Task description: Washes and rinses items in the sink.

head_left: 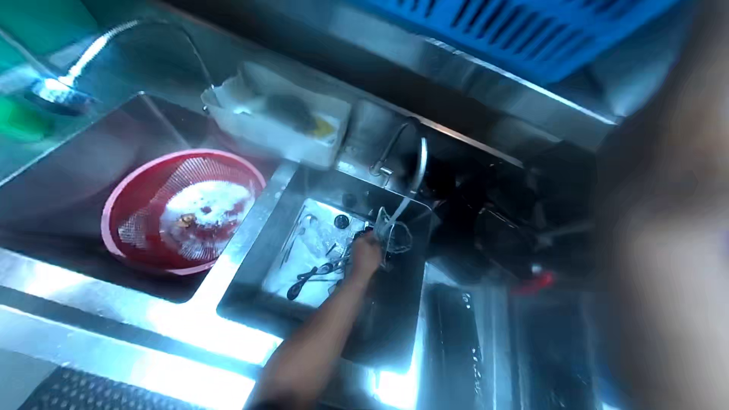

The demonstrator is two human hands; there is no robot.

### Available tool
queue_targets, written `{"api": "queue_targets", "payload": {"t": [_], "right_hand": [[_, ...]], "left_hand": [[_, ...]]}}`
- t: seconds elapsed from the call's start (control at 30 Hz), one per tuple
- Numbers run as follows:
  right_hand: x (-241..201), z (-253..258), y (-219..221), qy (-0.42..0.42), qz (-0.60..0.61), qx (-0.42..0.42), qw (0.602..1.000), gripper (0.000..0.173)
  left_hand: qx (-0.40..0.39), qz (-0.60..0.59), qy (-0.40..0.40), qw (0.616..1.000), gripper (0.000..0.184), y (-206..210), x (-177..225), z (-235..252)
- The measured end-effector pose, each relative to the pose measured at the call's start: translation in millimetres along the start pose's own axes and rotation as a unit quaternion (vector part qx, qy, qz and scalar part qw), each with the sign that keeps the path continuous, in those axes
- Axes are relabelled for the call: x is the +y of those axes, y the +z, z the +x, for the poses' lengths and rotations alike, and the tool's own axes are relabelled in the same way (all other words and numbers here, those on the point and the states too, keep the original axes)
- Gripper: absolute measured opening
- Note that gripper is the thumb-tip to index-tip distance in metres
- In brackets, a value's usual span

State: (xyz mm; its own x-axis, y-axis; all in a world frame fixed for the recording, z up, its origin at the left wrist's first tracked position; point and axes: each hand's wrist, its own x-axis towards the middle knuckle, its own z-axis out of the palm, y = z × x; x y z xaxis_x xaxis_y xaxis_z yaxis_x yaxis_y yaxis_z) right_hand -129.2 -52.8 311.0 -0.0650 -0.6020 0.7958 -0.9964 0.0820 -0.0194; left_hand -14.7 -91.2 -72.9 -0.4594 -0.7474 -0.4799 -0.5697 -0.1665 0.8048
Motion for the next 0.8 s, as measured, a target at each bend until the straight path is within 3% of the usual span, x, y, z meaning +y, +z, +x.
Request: {"api": "queue_targets", "payload": {"t": [0.07,0.1,0.13,0.17,0.2,0.23,0.27,0.3,0.37,0.4,0.47,0.5,0.6,0.7,0.8], "right_hand": [[-17.5,-100.0,53.4,0.081,0.123,-0.076,0.986,0.042],[-26.8,-150.6,85.3,0.205,0.179,-0.172,0.947,0.042],[-30.6,-192.1,117.8,0.374,0.243,-0.276,0.851,0.046],[-26.5,-224.4,150.9,0.537,0.315,-0.338,0.706,0.05],[-20.5,-249.0,182.7,0.654,0.362,-0.343,0.57,0.045],[-14.3,-266.6,208.8,0.715,0.382,-0.344,0.474,0.045],[-8.0,-278.8,228.8,0.747,0.394,-0.336,0.417,0.043],[-1.6,-288.1,245.4,0.765,0.399,-0.322,0.389,0.037],[13.6,-301.9,268.6,0.772,0.412,-0.323,0.36,0.033],[21.5,-305.0,277.3,0.762,0.421,-0.345,0.353,0.034],[32.0,-296.8,288.8,0.715,0.426,-0.406,0.377,0.036],[34.2,-286.3,292.9,0.69,0.41,-0.434,0.409,0.036],[35.0,-257.5,303.1,0.684,0.31,-0.462,0.472,0.031],[30.2,-243.3,295.1,0.726,0.307,-0.41,0.459,0.024],[22.8,-240.2,286.4,0.733,0.323,-0.393,0.452,0.024]], "left_hand": [[0.016,0.003,0.022,1.0,0.034,-10.4,2.5,-0.4],[0.022,-0.004,0.039,0.999,0.034,-19.1,9.2,-8.2],[0.029,0.003,0.062,0.998,0.035,-23.5,13.3,-12.0],[0.031,0.022,0.093,0.995,0.037,-24.2,14.5,-10.5],[0.018,0.036,0.126,0.991,0.04,-24.3,12.5,-6.8],[-0.008,0.031,0.165,0.986,0.041,-24.5,5.3,-1.2],[-0.03,-0.006,0.197,0.98,0.038,-24.8,-7.4,7.7],[-0.056,-0.065,0.189,0.978,0.035,-26.8,-25.0,21.2],[-0.014,-0.155,0.088,0.984,0.033,-27.7,-70.1,58.3],[0.017,-0.129,0.027,0.991,0.034,-26.7,-93.8,79.3],[0.009,-0.022,-0.052,0.998,0.034,-18.7,-133.9,115.9],[-0.018,0.041,-0.056,0.997,0.033,-10.0,-147.4,131.8],[-0.088,0.2,0.034,0.975,0.037,26.9,-156.5,174.2],[-0.126,0.23,0.148,0.954,0.056,48.2,-141.8,216.7],[-0.185,0.254,0.135,0.94,0.065,46.9,-123.9,237.9]]}}
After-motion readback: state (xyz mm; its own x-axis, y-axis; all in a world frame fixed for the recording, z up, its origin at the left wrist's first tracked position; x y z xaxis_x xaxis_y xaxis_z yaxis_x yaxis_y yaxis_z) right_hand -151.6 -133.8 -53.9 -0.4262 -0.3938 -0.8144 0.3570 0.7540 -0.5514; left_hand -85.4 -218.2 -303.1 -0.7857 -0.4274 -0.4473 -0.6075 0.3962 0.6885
